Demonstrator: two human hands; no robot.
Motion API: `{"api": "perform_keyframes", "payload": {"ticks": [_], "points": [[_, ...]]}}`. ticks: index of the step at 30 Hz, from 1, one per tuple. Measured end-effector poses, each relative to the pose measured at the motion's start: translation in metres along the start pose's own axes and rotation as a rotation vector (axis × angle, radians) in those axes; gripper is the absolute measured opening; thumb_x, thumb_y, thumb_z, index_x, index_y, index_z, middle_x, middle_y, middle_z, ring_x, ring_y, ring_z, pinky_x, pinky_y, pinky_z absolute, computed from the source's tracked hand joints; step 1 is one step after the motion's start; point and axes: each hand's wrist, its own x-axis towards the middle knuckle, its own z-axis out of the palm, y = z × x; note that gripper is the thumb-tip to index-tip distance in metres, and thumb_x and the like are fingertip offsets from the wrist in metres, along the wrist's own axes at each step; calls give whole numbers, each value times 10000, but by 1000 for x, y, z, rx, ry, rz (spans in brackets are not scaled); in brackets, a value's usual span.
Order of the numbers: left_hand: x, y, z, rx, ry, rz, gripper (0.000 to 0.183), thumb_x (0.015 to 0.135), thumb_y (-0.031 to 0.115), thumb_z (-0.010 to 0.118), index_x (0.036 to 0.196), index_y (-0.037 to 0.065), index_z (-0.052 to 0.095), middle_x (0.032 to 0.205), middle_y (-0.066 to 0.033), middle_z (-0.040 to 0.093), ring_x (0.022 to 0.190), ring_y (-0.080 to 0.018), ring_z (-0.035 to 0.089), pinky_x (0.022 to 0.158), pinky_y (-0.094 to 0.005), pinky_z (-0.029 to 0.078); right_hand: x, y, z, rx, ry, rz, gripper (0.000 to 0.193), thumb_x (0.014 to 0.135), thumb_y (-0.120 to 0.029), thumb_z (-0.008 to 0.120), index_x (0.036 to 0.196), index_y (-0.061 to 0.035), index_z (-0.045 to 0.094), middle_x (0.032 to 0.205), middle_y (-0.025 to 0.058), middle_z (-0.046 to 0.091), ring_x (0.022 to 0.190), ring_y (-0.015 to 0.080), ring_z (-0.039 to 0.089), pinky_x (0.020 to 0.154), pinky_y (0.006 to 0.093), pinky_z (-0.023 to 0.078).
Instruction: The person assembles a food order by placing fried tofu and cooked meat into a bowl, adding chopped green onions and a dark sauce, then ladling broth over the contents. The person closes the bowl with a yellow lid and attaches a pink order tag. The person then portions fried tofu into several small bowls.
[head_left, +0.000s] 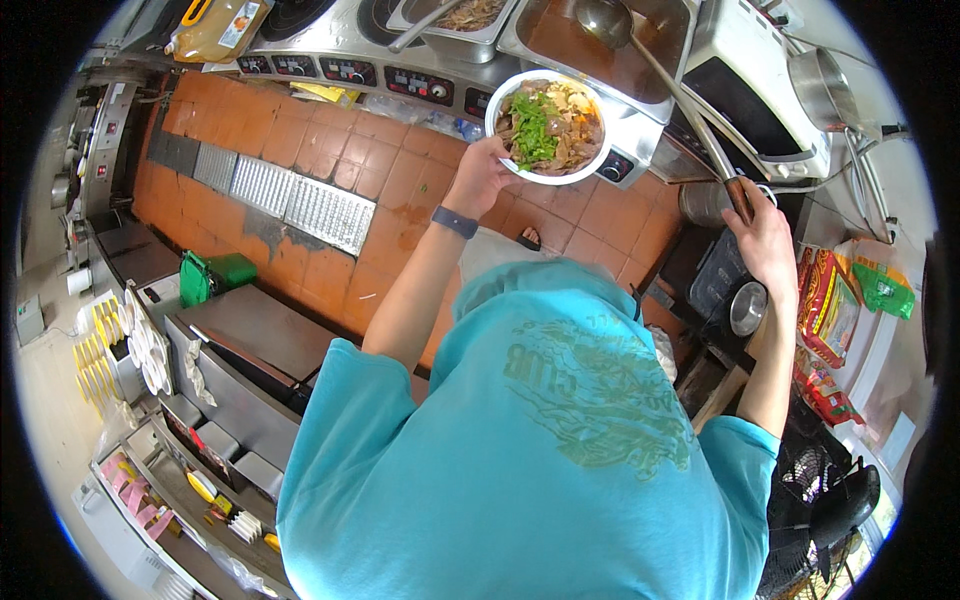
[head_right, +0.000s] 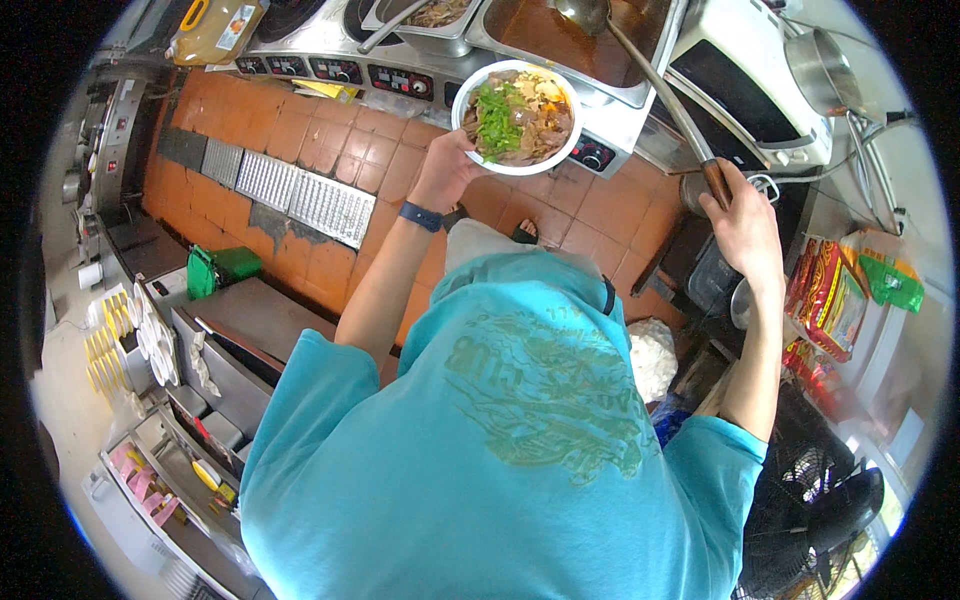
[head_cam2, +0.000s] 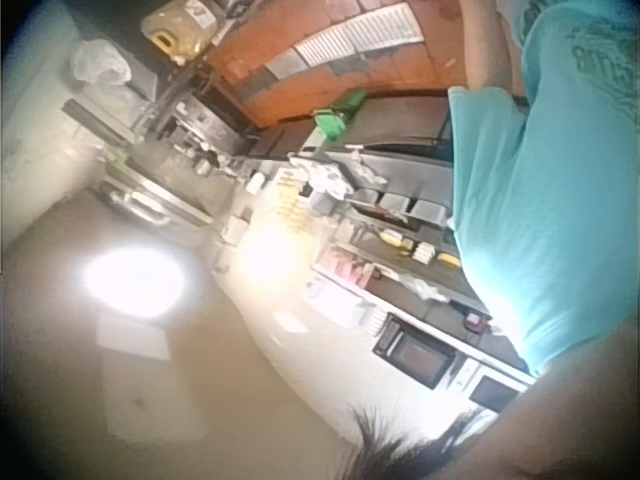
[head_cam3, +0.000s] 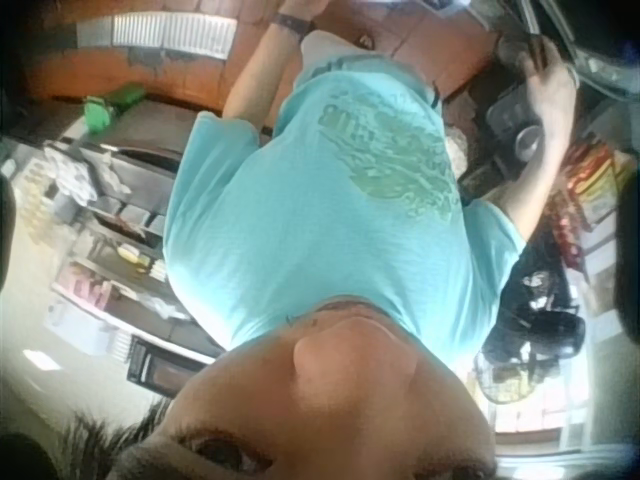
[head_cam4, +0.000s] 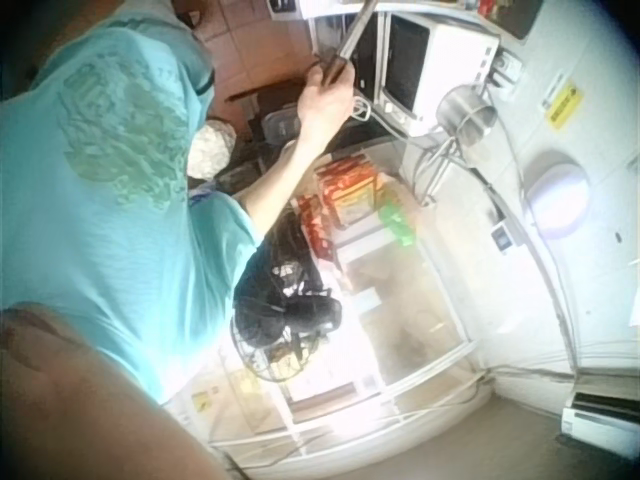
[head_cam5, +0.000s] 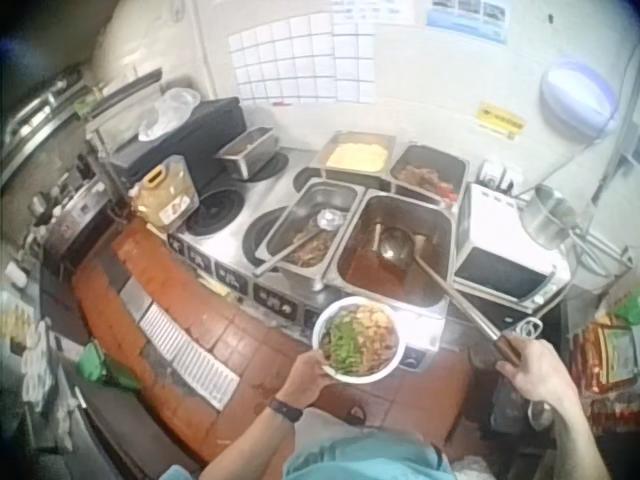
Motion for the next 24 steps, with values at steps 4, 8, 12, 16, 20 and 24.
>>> {"api": "perform_keyframes", "payload": {"ticks": [4,8,12,16,20,24], "points": [[-1,0,1,21,43,8,328,812,107,504,1116,-9,548,1049,-115,668,892,-240,686,794,-431,610,6,0,-1,-11,26,-157,473,894,-156,664,1335,-17,564,1020,212,702,934,352,695,819,396,533],[0,0,2,48,47,6,393,826,107,486,1188,-40,527,1116,-135,661,962,-251,680,846,-429,597,9,7,-11,403,-282,139,450,926,-138,653,1345,-6,557,760,69,627,534,152,596,491,281,470],[-1,0,0,46,37,18,440,833,109,475,1239,-57,508,1159,-148,652,997,-259,675,867,-428,593,-1,14,-20,647,-305,210,431,948,-133,644,1346,6,554,695,-24,513,431,30,429,369,204,313],[0,-1,-2,46,52,28,453,833,110,473,1253,-57,504,1184,-146,645,1005,-267,673,867,-431,593,-24,18,-32,777,-347,234,456,947,-154,637,1365,6,546,683,-21,514,403,25,411,354,174,289],[2,0,-2,47,52,29,471,829,111,476,1268,-55,500,1226,-150,633,1029,-272,669,883,-438,588,-58,22,-46,857,-352,268,500,922,-187,650,1367,14,541,671,-18,513,388,19,387,348,166,279],[1,4,-2,78,33,-4,496,820,107,480,1289,-54,500,1248,-149,628,1058,-271,665,905,-452,582,-94,26,-55,930,-365,267,570,885,-202,687,1371,46,520,678,-5,527,382,24,379,344,169,276]]}}
